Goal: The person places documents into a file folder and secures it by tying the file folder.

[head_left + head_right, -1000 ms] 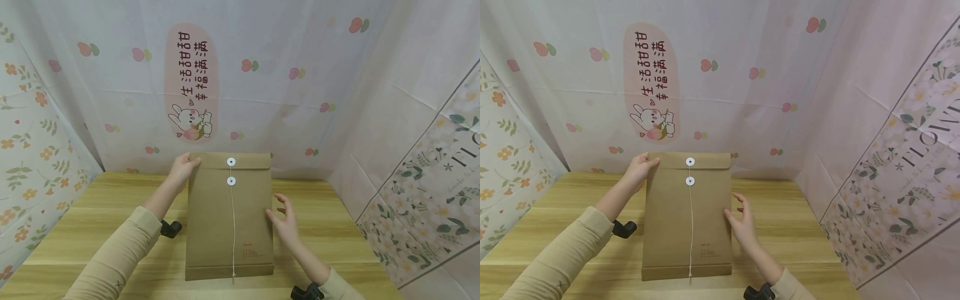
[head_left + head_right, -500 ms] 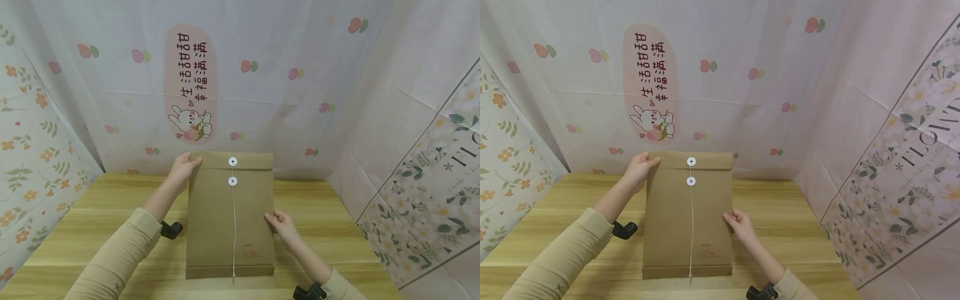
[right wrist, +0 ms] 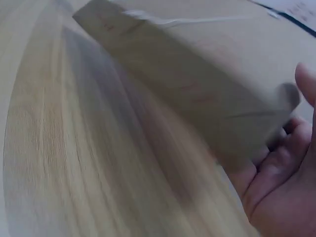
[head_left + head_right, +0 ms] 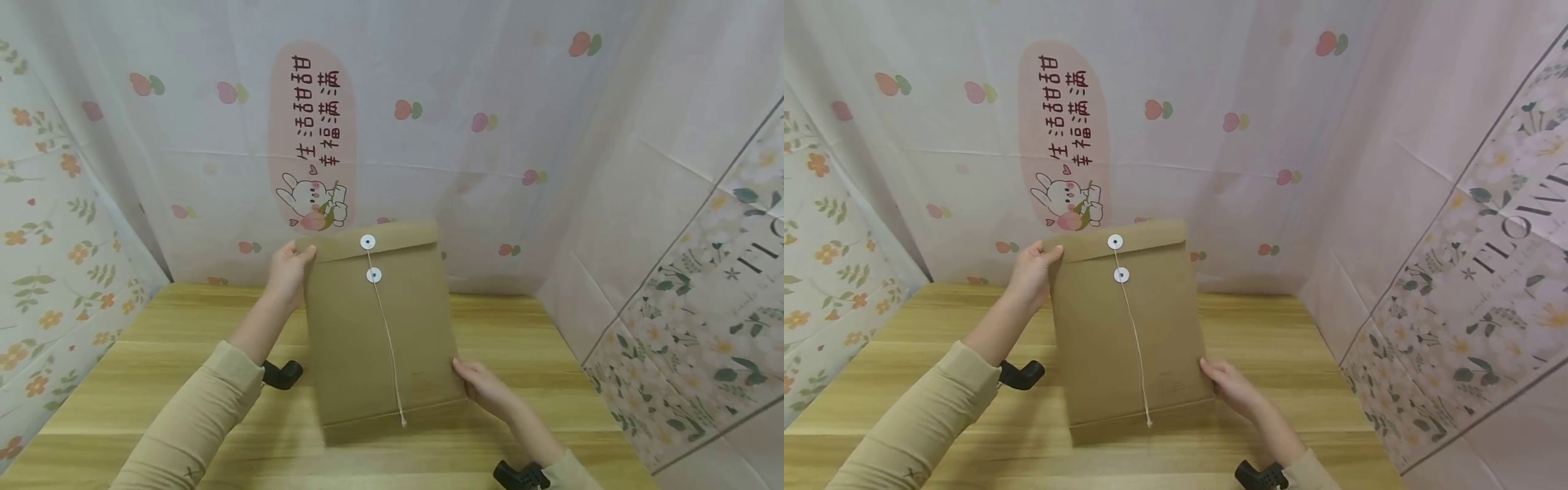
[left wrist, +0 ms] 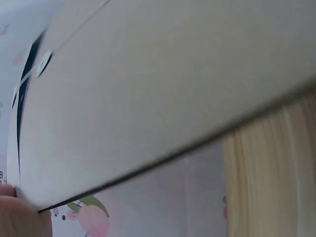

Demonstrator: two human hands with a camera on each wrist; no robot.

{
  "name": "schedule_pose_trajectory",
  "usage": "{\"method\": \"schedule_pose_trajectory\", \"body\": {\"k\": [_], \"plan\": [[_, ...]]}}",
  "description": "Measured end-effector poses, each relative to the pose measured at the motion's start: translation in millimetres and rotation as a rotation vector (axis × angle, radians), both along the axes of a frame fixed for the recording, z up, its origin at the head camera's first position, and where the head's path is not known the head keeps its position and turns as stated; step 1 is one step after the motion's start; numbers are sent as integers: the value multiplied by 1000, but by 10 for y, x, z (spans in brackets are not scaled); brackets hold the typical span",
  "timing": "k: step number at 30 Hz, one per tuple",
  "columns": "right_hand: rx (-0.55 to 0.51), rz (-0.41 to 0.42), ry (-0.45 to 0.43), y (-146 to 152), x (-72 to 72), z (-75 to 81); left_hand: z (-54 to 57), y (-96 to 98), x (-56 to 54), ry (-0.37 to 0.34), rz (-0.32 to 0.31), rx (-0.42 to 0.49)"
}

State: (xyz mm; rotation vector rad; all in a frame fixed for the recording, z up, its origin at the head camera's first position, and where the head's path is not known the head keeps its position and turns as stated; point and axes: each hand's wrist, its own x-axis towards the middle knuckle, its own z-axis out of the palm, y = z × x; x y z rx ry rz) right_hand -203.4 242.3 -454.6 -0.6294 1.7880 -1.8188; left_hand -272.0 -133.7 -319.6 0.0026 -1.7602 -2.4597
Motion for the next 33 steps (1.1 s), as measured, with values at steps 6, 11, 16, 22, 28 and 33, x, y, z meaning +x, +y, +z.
{"method": "schedule_pose_trajectory", "body": {"k": [6,11,16,22,28,33], "plan": [[-417,15,-130,199,9,-183,-126,-50,26,-18,104,153],[-713,-40,-221,190,54,-277,-257,-30,145,-54,145,247],[-739,-115,-125,-11,176,-233,-379,98,310,-161,129,319],[-606,-306,-47,-189,289,-205,-575,222,372,-216,148,372],[-419,-526,-34,-130,280,-142,-685,192,389,-197,108,375],[-290,-506,-18,105,212,-41,-795,71,374,-180,4,225]]}}
